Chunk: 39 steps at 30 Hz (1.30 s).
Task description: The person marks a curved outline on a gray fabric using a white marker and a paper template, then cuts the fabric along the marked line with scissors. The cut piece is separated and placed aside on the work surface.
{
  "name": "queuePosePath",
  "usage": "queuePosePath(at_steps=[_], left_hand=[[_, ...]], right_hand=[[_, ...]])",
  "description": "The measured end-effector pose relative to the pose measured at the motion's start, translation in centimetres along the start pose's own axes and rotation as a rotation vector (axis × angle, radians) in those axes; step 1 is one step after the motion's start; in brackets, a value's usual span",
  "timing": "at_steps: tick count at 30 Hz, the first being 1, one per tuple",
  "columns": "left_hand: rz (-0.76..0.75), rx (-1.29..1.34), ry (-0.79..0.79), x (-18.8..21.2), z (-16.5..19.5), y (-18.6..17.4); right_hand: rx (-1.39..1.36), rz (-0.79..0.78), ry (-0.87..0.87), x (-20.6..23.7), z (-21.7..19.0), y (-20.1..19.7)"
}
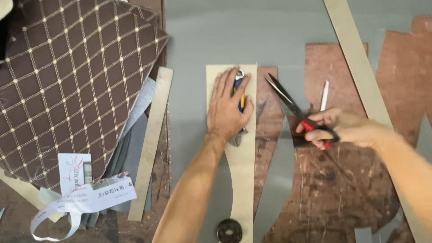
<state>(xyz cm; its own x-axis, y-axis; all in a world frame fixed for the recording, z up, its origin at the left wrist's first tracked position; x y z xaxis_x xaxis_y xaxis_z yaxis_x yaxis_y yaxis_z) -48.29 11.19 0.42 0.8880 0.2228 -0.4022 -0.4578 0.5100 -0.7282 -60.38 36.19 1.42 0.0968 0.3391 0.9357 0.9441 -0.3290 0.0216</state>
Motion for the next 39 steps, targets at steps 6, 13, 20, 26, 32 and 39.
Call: queuePosePath(at_steps=[6, 13, 20, 26, 32, 39], left_hand=[[-0.030, 0.025, -0.047, -2.4, -1.1, 1.4], [-0.095, -0.061, -0.062, -2.8, -1.7, 2.3], [-0.102, -0.041, -0.068, -1.8, -1.2, 2.1], [-0.092, -0.026, -0.068, -1.3, -1.3, 2.1], [-0.071, -0.025, -0.056, -1.2, -1.3, 2.1], [-0.077, -0.019, -0.065, -1.4, -1.2, 1.8]], right_hand=[[0.252, 0.003, 0.068, -2.5, -6.5, -6.6], [-0.046, 0.187, 0.093, -3.4, -4.8, 4.7], [-0.495, 0.213, -0.160, -6.6, -1.9, 10.7], [-0.540, 0.238, -0.217, -6.1, -3.1, 11.4], [-0.565, 0.268, -0.235, -6.3, -3.3, 11.3], [-0.599, 0.293, -0.252, -6.5, -3.3, 11.6]])
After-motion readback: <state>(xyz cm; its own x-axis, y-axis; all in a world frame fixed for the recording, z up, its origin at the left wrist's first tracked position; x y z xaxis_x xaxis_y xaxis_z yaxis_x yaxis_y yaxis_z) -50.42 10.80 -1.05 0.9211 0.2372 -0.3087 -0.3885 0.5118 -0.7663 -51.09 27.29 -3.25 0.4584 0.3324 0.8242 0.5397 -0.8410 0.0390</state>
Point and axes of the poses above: each hand's wrist, its own x-axis away from the middle knuckle, its own y-axis out of the palm, z = x × y, the point moved 5 cm from there along -x, towards the middle knuckle, and after that the axes turned 9 degrees about y, right-handed, at the moved point
